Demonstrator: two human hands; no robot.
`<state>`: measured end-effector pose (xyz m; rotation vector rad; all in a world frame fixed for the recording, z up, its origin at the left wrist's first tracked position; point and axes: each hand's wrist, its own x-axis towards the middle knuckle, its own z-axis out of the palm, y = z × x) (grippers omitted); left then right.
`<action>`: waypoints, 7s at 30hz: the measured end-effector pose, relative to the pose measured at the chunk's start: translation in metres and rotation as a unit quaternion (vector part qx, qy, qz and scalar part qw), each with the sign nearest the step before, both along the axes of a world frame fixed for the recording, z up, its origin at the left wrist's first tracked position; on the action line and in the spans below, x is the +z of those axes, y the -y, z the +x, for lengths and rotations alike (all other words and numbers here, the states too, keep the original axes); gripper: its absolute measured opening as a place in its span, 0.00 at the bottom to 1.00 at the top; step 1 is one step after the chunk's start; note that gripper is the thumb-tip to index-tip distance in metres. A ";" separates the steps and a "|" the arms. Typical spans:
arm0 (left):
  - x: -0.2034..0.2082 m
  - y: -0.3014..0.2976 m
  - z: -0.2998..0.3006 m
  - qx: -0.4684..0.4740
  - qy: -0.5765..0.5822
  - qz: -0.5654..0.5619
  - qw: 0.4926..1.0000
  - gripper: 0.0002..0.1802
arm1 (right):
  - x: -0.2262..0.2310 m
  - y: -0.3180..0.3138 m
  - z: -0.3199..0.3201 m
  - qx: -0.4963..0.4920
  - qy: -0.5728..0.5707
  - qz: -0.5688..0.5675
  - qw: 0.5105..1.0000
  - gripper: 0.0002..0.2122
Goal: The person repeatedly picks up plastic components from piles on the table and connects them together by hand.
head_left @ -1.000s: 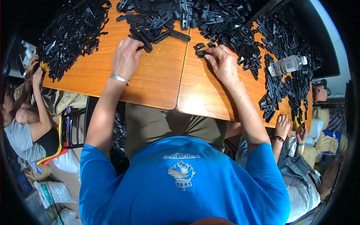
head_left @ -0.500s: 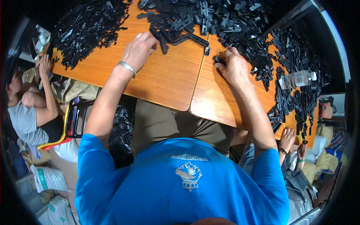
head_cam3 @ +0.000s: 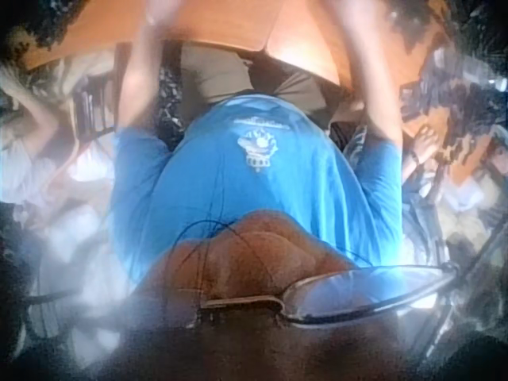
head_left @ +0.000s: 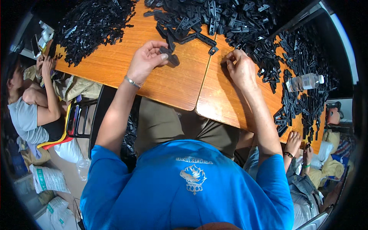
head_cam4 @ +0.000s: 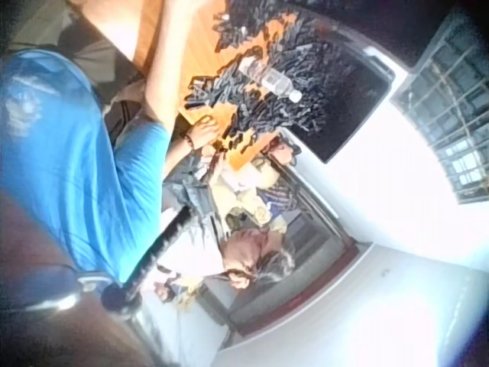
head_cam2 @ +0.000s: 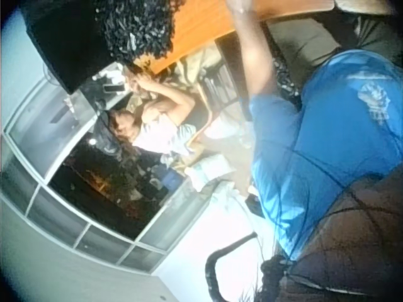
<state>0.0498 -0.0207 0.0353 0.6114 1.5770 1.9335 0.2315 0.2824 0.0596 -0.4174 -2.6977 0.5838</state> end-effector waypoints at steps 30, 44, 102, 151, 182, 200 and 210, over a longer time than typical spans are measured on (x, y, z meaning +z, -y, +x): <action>0.016 -0.030 0.062 -0.040 -0.570 -0.272 0.774 0.19 | -0.009 0.067 0.008 -0.064 0.075 0.028 0.995 0.19; -0.011 -0.008 0.077 0.076 -0.498 -0.205 0.839 0.13 | -0.008 0.052 0.016 0.002 0.048 0.008 0.999 0.11; -0.024 -0.016 0.025 -0.025 0.014 -0.034 0.999 0.23 | -0.012 0.047 0.010 0.042 0.050 -0.173 0.983 0.11; -0.004 -0.107 0.002 0.178 -0.555 -0.317 0.748 0.12 | -0.007 -0.017 0.046 0.135 0.014 0.092 0.986 0.10; -0.017 -0.032 0.050 0.048 -0.520 -0.203 0.828 0.13 | -0.018 0.057 -0.010 0.140 -0.051 -0.054 0.987 0.14; 0.035 0.070 0.005 -0.226 -0.361 -0.377 0.823 0.09 | -0.026 0.092 -0.022 0.326 -0.047 -0.095 0.939 0.09; 0.026 -0.095 0.031 -0.004 -0.338 -0.312 0.888 0.27 | -0.012 -0.032 0.002 -0.063 -0.006 0.155 0.986 0.11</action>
